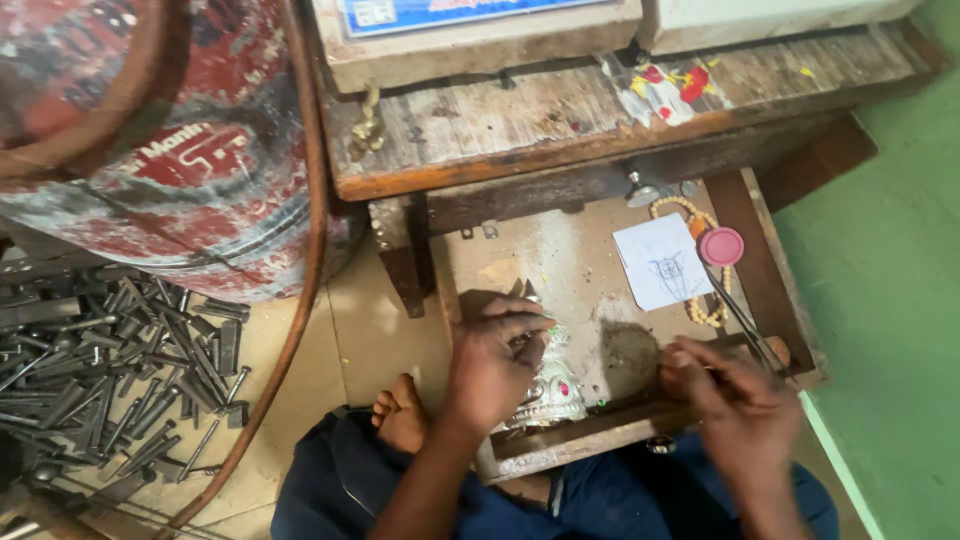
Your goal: The person sits on the floor and decorates a silver-colored metal object by hand, inserting small colored beads into its surface. They use a small wooden tool to press the beads into place and occasionally rotate the object to access different areas.
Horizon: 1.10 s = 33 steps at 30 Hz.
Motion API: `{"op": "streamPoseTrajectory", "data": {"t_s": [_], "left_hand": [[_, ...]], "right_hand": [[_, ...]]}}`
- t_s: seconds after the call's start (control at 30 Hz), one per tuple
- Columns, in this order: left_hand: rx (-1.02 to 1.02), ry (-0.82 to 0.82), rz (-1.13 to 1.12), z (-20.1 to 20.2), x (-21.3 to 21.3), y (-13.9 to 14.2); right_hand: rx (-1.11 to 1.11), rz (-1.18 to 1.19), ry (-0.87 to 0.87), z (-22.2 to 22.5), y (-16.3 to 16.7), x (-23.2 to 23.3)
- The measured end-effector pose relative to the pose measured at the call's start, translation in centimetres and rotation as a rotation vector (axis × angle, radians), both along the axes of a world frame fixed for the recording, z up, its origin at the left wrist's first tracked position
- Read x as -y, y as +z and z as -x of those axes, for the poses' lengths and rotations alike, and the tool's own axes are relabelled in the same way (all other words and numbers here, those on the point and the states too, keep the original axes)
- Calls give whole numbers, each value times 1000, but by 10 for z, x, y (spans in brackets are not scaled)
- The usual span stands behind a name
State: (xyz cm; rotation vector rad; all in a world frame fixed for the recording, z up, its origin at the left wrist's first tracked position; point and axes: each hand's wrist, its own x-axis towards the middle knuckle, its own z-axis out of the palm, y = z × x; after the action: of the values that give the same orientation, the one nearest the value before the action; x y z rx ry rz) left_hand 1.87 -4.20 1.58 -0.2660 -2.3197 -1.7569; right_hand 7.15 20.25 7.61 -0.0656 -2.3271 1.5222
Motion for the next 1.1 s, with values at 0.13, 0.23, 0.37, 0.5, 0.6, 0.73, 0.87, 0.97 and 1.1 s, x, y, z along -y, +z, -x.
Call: {"op": "streamPoseTrajectory", "data": {"t_s": [0.13,0.23,0.37,0.5,0.6,0.73,0.87,0.97,1.1], "left_hand": [[72,-257,-636,4,-1,-21],[213,-274,-688,-2,5,-19],[149,-156,-95,-10,14,6],[31,-214,-89,-15,9,33],[150,-173,-98,-17,1,45],[97,-148,65,-16,1,49],[-34,-165,122,-14,9,39],[-108,-185,85,-9,12,27],[-243,-173,57,-8,13,17]], "right_hand": [[105,138,-146,-7,17,-39],[185,256,-298,-29,38,-77],[187,113,-125,-85,49,-115],[379,-309,261,-137,42,-126],[507,-623,351,-159,27,-115],[544,-543,426,-174,12,-91],[313,-527,321,-183,0,-72],[279,-500,344,-183,-16,-58],[308,-387,654,-171,-53,-16]]}}
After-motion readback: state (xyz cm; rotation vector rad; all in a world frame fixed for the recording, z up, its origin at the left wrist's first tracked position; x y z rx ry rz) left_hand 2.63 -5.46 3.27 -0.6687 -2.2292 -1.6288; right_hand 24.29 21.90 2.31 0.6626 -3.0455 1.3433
